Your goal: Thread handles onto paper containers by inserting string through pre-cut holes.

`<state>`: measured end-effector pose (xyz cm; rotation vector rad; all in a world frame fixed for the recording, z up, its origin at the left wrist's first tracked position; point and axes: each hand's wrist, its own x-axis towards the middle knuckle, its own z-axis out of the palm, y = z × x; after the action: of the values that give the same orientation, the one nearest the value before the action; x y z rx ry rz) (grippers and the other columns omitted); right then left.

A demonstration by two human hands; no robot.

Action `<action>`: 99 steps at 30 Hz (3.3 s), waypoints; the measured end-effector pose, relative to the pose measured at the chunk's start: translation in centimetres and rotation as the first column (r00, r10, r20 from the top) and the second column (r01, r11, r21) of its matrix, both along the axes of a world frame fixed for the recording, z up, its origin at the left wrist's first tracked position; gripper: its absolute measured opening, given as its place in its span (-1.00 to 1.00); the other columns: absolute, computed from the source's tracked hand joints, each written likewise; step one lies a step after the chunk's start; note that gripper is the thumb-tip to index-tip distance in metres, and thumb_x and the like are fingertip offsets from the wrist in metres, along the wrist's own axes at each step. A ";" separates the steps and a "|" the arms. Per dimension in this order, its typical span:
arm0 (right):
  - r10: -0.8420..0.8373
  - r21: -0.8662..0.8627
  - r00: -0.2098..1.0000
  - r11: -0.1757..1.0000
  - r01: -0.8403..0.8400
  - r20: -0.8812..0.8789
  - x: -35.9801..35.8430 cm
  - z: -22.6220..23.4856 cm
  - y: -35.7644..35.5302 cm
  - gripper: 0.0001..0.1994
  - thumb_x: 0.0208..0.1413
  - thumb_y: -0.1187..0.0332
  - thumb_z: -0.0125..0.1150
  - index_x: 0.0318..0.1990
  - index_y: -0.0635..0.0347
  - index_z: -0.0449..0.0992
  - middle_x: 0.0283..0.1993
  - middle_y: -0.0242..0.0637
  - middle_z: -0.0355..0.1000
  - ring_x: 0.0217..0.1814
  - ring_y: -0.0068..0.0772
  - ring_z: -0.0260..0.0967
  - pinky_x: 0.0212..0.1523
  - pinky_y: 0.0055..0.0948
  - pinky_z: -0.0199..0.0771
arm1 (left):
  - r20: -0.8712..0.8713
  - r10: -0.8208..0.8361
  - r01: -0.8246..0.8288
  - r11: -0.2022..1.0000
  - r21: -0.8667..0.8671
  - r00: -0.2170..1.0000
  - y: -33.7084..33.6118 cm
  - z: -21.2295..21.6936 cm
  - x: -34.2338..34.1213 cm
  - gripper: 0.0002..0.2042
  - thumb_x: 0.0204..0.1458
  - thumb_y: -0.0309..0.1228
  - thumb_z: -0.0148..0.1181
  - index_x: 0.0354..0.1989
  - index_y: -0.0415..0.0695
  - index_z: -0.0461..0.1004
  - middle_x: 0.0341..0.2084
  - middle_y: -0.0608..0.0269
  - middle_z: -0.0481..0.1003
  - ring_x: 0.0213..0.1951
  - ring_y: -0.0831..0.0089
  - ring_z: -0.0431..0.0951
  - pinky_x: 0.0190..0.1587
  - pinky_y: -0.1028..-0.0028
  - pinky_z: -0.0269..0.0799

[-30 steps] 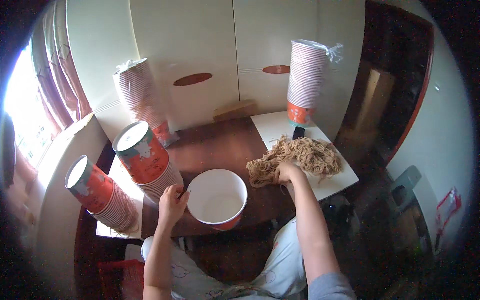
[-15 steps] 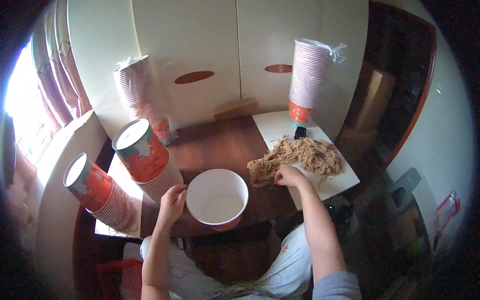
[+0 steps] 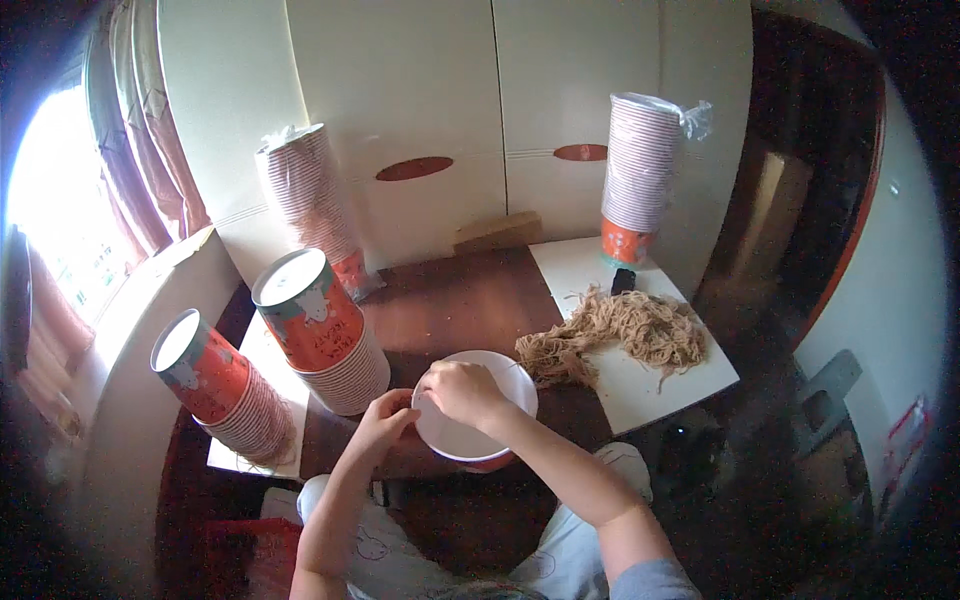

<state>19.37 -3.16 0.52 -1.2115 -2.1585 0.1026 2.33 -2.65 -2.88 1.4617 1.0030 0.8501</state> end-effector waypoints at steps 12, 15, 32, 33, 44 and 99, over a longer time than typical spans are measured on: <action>-0.049 -0.124 0.993 0.990 0.063 0.112 -0.2 -0.8 0.3 -0.87 -0.15 0.28 0.06 -0.47 0.00 0.53 -0.44 -0.35 0.42 -0.38 -0.28 0.39 -0.36 -0.32 0.41 | -0.013 -0.015 0.016 0.999 0.031 1.000 -0.3 0.7 0.0 -0.70 -0.12 -0.48 0.01 -0.16 -0.28 0.31 -0.42 0.25 0.40 -0.41 0.56 0.41 -0.45 0.59 0.38; -0.042 -0.151 0.994 0.987 0.058 0.104 -0.3 -0.4 0.1 -0.86 -0.15 0.30 0.04 -0.47 0.03 0.53 -0.42 -0.29 0.43 -0.36 -0.25 0.40 -0.34 -0.27 0.41 | 0.003 -0.023 0.023 0.999 0.049 1.000 0.0 0.1 -0.1 -0.70 -0.12 -0.47 0.02 -0.16 -0.28 0.31 -0.41 0.25 0.41 -0.40 0.56 0.41 -0.43 0.60 0.37; -0.063 -0.085 0.991 0.994 0.073 0.122 -0.5 -0.7 0.3 -0.86 -0.15 0.30 0.06 -0.51 0.06 0.52 -0.43 -0.29 0.44 -0.39 -0.25 0.41 -0.37 -0.27 0.42 | -0.090 0.043 -0.031 0.990 0.138 0.995 1.2 -1.2 -0.4 -0.83 0.00 -0.56 -0.11 -0.27 -0.32 0.39 -0.43 0.25 0.44 -0.35 0.58 0.38 -0.30 0.60 0.32; -0.061 -0.078 0.991 0.994 0.071 0.115 -0.5 -0.7 0.4 -0.86 -0.15 0.29 0.05 -0.51 0.06 0.52 -0.43 -0.30 0.44 -0.39 -0.26 0.41 -0.37 -0.28 0.42 | -0.090 0.040 -0.026 0.989 0.146 0.995 1.2 -1.2 -0.4 -0.84 0.01 -0.56 -0.11 -0.29 -0.32 0.40 -0.45 0.27 0.44 -0.37 0.58 0.39 -0.31 0.61 0.33; -0.033 -0.105 0.995 0.994 0.043 0.091 -0.6 -0.6 0.5 -0.85 -0.15 0.29 0.03 -0.49 0.05 0.52 -0.41 -0.32 0.45 -0.38 -0.26 0.41 -0.35 -0.29 0.42 | -0.073 0.034 -0.025 0.993 0.119 0.997 1.1 -0.9 -0.4 -0.84 -0.02 -0.57 -0.07 -0.28 -0.33 0.39 -0.50 0.24 0.45 -0.47 0.58 0.43 -0.43 0.59 0.38; -0.045 -0.128 0.985 0.990 0.067 0.165 -0.2 -1.1 0.6 -0.85 -0.20 0.30 0.06 -0.41 0.04 0.47 -0.36 -0.39 0.45 -0.28 -0.37 0.40 -0.08 -0.19 0.15 | -0.159 0.313 -0.250 0.913 0.321 0.936 2.1 0.2 -1.5 -0.89 -0.13 -0.48 -0.03 -0.44 -0.26 0.36 -0.59 0.10 0.44 -0.52 0.39 0.45 -0.43 0.45 0.37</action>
<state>19.22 -2.52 -0.59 -1.3981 -2.2852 0.1298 0.85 -0.51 -2.64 1.7112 1.3116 1.1118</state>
